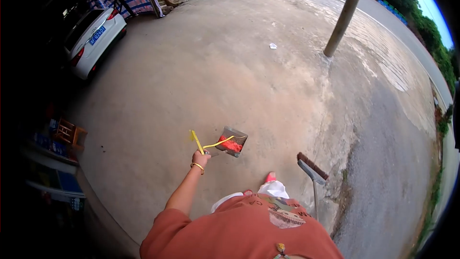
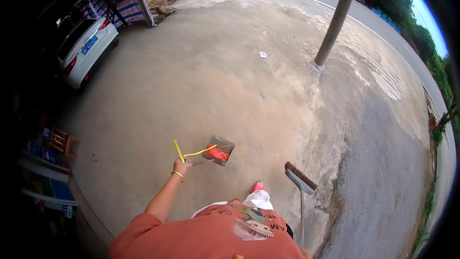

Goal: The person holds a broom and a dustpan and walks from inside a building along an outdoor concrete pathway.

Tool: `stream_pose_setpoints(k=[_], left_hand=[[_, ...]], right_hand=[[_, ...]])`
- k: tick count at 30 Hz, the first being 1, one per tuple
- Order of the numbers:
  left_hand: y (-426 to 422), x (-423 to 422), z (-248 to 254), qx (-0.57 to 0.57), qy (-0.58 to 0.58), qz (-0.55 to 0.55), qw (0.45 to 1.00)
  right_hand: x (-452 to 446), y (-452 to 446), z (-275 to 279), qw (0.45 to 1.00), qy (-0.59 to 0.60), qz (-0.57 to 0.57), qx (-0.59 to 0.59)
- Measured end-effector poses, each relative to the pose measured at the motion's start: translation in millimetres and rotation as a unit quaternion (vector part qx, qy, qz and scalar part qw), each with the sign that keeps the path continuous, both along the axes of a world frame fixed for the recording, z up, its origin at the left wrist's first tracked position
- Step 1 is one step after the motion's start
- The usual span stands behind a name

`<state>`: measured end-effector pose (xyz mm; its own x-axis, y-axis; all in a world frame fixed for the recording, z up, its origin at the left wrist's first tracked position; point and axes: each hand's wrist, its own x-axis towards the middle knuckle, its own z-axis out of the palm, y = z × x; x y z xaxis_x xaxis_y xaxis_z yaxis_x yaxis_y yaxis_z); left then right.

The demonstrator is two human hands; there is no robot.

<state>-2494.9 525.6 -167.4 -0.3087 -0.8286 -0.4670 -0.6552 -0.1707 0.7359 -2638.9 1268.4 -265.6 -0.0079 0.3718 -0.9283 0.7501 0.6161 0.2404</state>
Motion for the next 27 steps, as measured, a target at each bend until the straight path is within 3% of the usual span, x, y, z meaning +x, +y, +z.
stream_pose_setpoints(k=[8, 15, 17, 19, 20, 22, 24, 27], left_hand=[[-60, -181, -43, -0.028, -0.085, 0.032, 0.995], [-108, -355, -68, -0.001, -0.060, 0.035, 0.998], [-143, -372, -87, -0.026, -0.044, 0.024, 0.998], [-179, -409, -66, 0.006, -0.063, 0.052, 0.997], [-193, -446, -76, 0.004, -0.034, 0.056, 0.998], [-224, -513, -89, 0.009, -0.024, 0.062, 0.998], [-262, -588, -107, 0.033, -0.049, 0.058, 0.997], [-320, -659, -151, 0.037, -0.044, 0.038, 0.998]], right_hand=[[-234, -66, -75, 0.999, 0.020, -0.015, -0.021], [-364, -30, -119, 0.997, 0.020, -0.070, -0.041], [-426, -91, -118, 0.994, 0.073, -0.035, -0.071], [-501, -173, -117, 0.987, 0.135, 0.010, -0.090], [-556, -230, -79, 0.991, 0.070, 0.094, -0.067], [-593, -297, -61, 0.985, 0.136, -0.097, -0.042], [-652, -342, -82, 0.983, 0.155, -0.064, -0.074], [-709, -417, -79, 0.984, 0.136, -0.101, -0.052]])
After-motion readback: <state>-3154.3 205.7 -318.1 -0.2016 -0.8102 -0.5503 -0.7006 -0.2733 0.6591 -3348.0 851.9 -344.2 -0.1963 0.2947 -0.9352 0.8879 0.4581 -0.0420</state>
